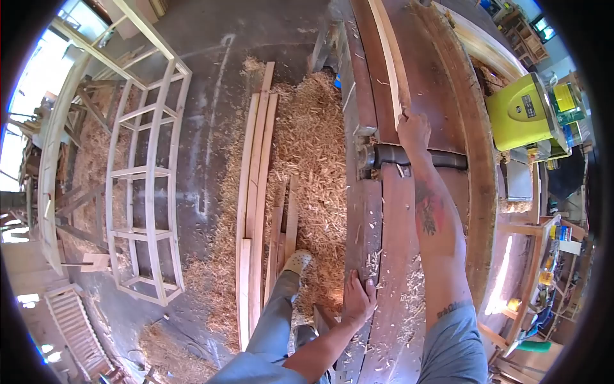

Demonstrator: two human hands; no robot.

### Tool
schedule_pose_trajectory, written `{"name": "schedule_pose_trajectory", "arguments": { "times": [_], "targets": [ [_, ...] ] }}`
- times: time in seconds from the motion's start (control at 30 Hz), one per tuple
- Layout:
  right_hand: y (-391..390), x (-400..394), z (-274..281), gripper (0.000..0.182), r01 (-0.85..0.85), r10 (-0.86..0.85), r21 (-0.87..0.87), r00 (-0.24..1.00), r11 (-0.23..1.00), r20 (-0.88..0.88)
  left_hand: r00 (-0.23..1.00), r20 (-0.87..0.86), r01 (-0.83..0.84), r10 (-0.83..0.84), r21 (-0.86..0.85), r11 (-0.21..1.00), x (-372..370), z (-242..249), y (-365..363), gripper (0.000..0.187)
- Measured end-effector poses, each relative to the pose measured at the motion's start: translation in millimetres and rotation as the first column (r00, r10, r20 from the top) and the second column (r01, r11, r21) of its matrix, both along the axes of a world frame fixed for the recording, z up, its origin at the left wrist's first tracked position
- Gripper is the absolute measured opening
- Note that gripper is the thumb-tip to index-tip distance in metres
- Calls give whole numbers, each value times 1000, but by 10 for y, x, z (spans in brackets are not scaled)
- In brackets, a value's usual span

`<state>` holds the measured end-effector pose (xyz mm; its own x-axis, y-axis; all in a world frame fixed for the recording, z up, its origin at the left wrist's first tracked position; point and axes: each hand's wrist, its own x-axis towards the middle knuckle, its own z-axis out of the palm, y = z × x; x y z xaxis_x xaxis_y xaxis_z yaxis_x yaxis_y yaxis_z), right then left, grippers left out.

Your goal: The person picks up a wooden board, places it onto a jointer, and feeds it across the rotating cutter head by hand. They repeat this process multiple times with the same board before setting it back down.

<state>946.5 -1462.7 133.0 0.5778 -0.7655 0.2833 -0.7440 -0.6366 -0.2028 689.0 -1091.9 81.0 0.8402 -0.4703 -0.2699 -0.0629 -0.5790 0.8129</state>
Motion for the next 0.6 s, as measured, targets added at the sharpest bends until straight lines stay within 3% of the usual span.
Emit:
{"name": "schedule_pose_trajectory", "arguments": {
  "times": [0.37,0.43,0.6],
  "targets": [
    [969,-906,-14,25,-20,21,-6,998,1000,52,999,-29,-32,33,32,999,109,81,-90,53],
    [1331,-1189,53,24,27,-48,154,990,988,133,998,-59,-27,29,38,999,155,86,-98,53],
    [2303,-2257,64,25,-41,32,34,971,999,237,997,-25,-72,72,-7,997,215,114,-109,54]
  ]
}}
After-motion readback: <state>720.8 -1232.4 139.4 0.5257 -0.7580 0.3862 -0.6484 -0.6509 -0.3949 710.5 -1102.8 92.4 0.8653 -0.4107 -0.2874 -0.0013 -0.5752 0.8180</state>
